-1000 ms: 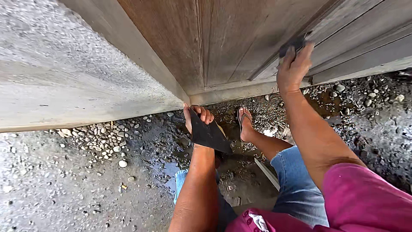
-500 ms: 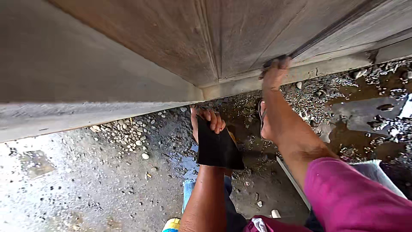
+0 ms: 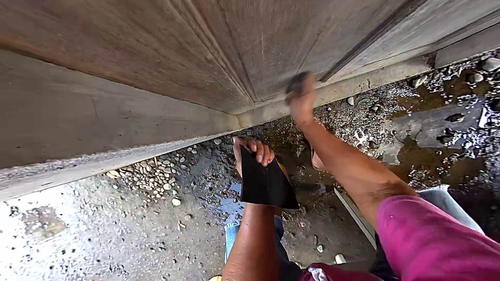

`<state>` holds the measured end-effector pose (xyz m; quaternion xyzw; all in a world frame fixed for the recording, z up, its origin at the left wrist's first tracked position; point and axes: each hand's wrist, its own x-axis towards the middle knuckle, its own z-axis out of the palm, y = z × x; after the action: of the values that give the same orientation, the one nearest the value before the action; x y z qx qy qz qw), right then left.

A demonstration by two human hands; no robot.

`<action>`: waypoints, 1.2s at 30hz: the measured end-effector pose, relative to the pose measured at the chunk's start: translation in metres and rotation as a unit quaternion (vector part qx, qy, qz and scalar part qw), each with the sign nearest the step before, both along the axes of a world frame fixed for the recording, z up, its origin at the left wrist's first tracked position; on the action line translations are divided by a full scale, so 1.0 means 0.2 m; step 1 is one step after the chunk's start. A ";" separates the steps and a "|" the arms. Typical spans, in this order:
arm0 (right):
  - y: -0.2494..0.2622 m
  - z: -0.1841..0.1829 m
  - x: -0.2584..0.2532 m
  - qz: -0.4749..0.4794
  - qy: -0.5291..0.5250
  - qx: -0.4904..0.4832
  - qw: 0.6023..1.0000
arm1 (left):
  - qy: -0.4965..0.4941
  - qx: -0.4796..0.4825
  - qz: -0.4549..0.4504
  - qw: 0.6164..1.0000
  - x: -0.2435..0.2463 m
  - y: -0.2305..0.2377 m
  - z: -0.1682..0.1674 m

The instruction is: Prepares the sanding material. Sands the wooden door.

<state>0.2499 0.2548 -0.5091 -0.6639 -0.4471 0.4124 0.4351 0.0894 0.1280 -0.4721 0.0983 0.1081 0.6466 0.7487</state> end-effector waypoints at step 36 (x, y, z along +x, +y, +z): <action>0.10 -0.14 0.11 -0.102 -0.009 -0.105 0.989 | -0.006 0.015 -0.012 1.000 -0.07 0.01 0.02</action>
<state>0.2719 0.2752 -0.5370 -0.7520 -0.3351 0.4043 0.3984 0.0749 0.1292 -0.4688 0.1068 0.0927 0.6400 0.7553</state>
